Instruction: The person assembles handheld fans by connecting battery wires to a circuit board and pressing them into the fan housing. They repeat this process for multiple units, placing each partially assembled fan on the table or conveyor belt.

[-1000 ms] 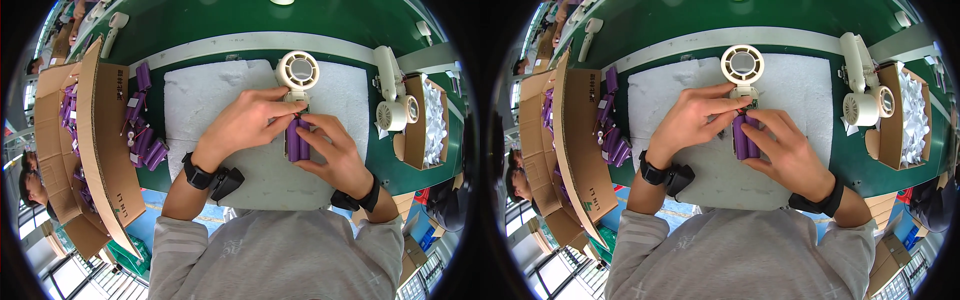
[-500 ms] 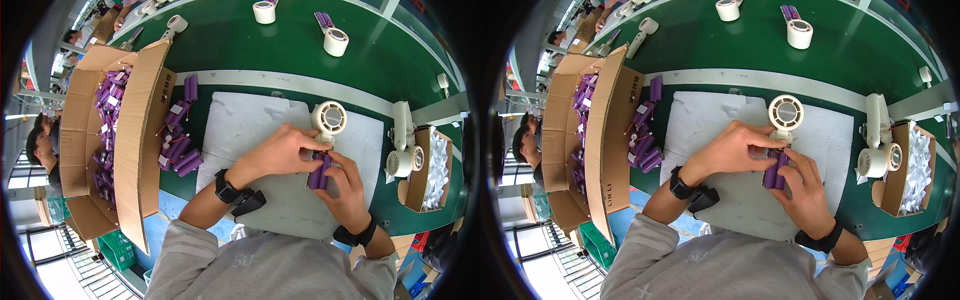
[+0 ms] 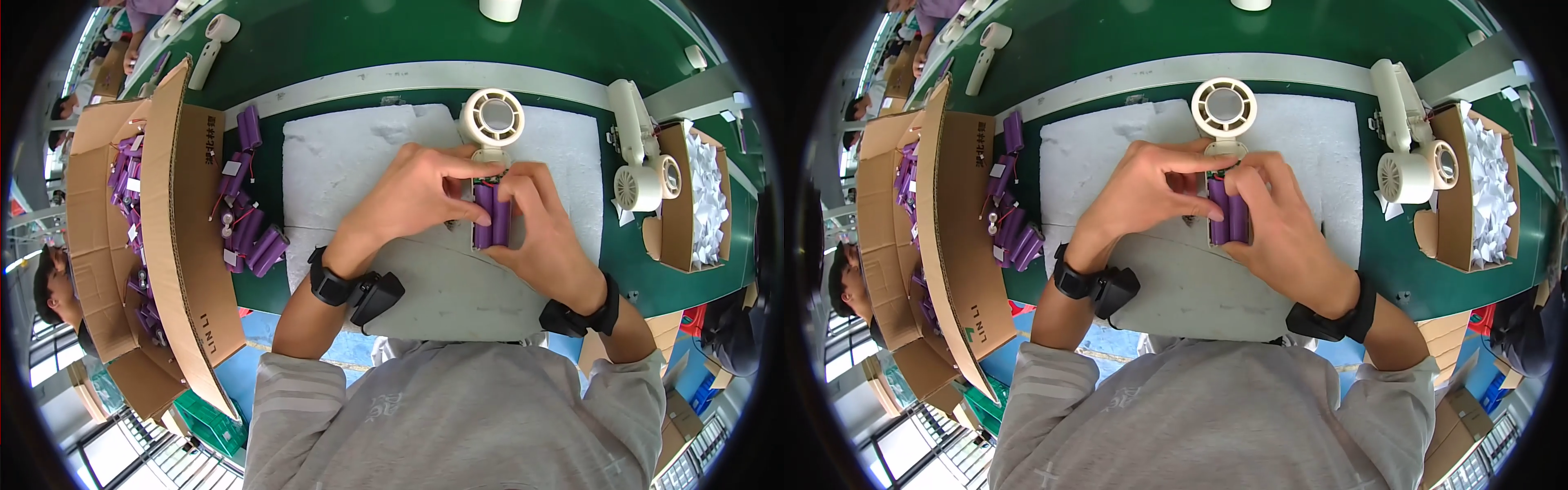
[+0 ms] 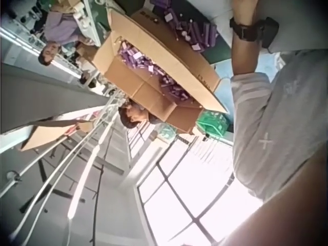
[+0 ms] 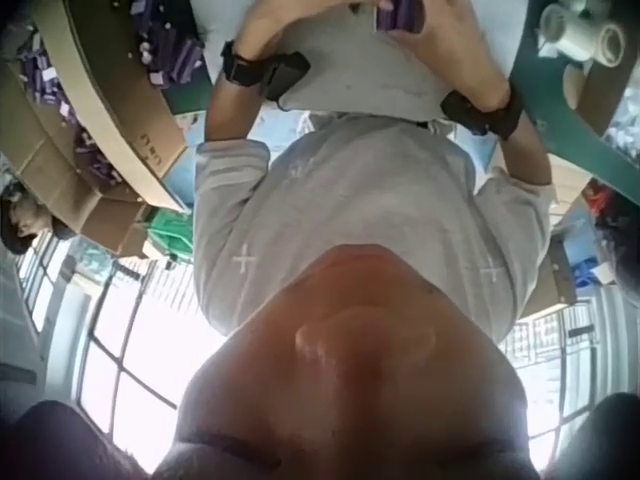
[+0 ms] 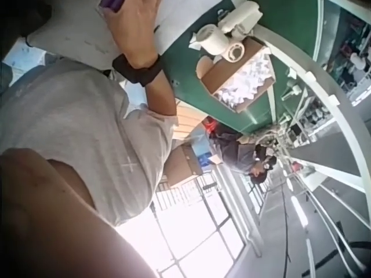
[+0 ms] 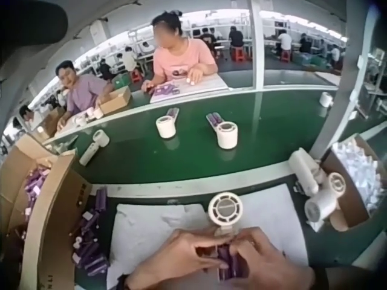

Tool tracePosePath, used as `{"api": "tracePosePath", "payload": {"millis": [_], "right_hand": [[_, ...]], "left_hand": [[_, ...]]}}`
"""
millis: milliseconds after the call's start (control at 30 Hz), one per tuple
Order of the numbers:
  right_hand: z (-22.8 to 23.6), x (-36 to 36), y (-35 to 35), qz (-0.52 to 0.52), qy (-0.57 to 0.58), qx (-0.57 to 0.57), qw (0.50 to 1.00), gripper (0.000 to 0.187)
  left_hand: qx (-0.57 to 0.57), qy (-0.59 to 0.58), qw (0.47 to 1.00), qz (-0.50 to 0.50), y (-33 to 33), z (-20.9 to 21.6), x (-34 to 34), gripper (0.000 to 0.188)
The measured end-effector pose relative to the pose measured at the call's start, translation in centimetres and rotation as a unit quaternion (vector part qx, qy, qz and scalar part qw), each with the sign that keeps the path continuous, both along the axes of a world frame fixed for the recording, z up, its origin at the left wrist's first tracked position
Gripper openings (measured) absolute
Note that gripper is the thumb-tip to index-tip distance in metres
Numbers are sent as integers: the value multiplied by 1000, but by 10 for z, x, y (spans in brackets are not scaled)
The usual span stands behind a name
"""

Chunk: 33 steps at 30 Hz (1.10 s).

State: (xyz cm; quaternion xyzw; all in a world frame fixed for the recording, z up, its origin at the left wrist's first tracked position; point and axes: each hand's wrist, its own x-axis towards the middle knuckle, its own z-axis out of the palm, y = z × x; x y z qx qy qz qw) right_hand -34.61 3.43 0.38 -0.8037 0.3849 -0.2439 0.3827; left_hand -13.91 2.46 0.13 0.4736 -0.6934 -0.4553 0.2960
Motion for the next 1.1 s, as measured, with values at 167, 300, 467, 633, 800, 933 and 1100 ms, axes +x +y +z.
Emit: {"api": "tracePosePath", "payload": {"millis": [167, 300, 467, 633, 800, 933, 1100], "right_hand": [[6, 5, 1, -4, -1, 20, 1000, 66], [1, -2, 3, 28, -13, -20, 999, 72], [4, -5, 10, 51, 42, -83, 994, 67], [5, -1, 9, 41, 59, -80, 994, 64], [2, 15, -51, -106, 112, -262, 953, 59], [22, 3, -76, -164, 209, -284, 921, 56], [45, -57, -65, -210, 336, -233, 888, 54]], "left_hand": [[15, -3, 1000, 20, 3, 2, -2, 52], [-22, 27, 999, 22, 8, -9, 1, 54], [0, 15, 1000, 3, 10, -3, 4, 54], [-35, 66, 997, -8, 10, -13, 7, 58], [-205, -41, 959, 194, -2, -17, 16, 55], [-237, -335, 835, 366, -7, -12, 57, 57], [-132, -482, 701, 509, -7, -23, 131, 59]]}}
